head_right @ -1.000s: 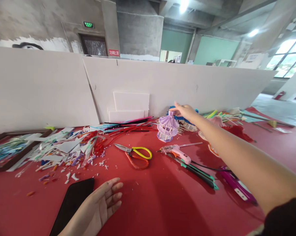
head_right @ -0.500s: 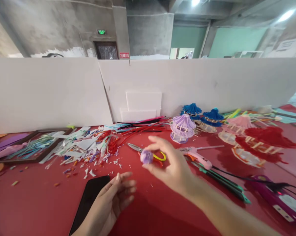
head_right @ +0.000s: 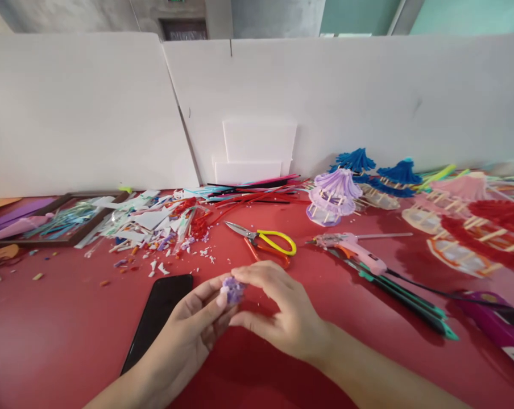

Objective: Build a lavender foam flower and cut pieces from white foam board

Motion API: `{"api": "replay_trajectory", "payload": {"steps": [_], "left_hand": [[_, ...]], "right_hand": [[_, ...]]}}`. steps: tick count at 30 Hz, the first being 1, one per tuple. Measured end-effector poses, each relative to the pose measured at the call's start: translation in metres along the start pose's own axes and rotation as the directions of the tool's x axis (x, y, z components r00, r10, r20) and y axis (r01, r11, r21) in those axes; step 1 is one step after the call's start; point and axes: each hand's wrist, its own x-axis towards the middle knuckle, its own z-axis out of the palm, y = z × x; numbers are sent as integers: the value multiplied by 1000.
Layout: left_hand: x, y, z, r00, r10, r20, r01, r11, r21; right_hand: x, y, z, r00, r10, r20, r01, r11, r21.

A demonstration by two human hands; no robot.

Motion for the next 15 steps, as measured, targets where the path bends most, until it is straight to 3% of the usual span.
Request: {"api": "replay_trajectory", "payload": {"steps": [4,9,12,15], "left_hand": [[3,2,1,998,-5,-58,1,998,-68],[3,1,-2,999,-24,-44,23,999,-23],[2,-1,-3,1000,-23,-19,23,1000,14],[2,-2,-3,999,-36,0,36,999,39]], "right_hand": [[-2,1,-6,994,106,-8,-104,985,139],[-6,0,-5,957,290,-9,-276,919,280],[-5,-6,-4,965,258,39,-259,925,278],[-3,-9,-2,977,213,16,-209,937,282]]}}
